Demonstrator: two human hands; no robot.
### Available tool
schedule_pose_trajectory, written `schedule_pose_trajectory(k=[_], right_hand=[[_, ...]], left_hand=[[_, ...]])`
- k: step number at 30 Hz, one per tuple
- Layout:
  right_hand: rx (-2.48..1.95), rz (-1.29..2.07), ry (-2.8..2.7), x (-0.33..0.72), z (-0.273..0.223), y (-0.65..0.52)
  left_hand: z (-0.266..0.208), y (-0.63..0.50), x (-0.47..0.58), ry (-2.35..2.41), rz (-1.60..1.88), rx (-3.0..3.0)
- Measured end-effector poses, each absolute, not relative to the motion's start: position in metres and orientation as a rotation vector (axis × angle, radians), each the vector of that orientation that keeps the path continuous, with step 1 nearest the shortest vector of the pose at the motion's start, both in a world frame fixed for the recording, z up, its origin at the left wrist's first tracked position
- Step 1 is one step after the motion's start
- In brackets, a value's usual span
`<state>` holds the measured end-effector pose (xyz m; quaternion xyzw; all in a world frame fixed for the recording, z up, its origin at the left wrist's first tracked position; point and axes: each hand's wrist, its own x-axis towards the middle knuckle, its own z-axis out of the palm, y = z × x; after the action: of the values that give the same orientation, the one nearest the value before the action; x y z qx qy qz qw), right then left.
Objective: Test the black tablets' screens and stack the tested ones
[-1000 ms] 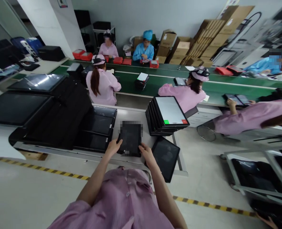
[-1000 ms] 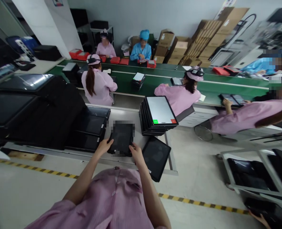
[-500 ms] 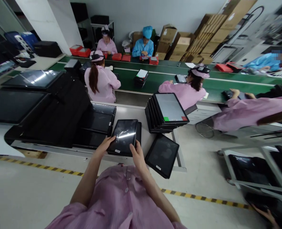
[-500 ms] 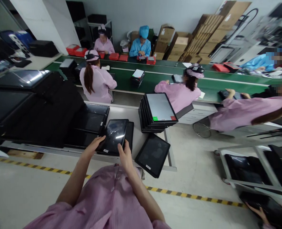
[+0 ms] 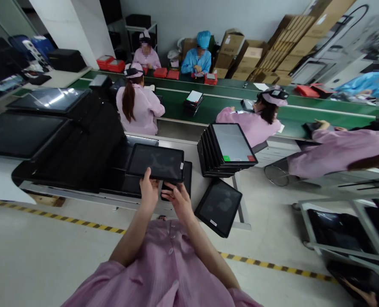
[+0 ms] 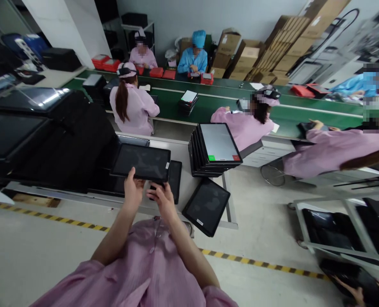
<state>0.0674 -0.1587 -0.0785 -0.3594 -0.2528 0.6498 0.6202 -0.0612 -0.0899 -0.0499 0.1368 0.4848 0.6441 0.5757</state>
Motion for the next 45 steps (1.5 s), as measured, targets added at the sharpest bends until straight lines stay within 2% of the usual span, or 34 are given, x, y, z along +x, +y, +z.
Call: schedule_pose_trajectory(k=[7,17,27,37,42,45], right_hand=[[-0.874,1.391,-0.576,0.083,-0.084,-0.126],[-0.952,1.103,-0.983,0.097,-0.045,-0.121],[-0.953,1.079,-1.018,0.099,-0.044,-0.113],[-1.115,0.959,-0.980,0.112,-0.078,-0.110],[-0.939,1.116,-0.721,0.100,-0.106,-0.111],[-0.998,1.172,-0.556,0.097,-0.122,-0.104]], left_hand=[[-0.049,-0.113,-0.052,1.096,1.589,0.275],[-0.009,-0.100,-0.069,1.051,1.508,0.049],[-0.012,-0.098,-0.072,1.050,1.500,0.088],[-0.038,-0.112,-0.045,0.983,1.600,0.148],[-0.065,-0.121,-0.020,0.991,1.608,0.279],[-0.098,-0.138,-0.008,1.174,1.553,0.409]])
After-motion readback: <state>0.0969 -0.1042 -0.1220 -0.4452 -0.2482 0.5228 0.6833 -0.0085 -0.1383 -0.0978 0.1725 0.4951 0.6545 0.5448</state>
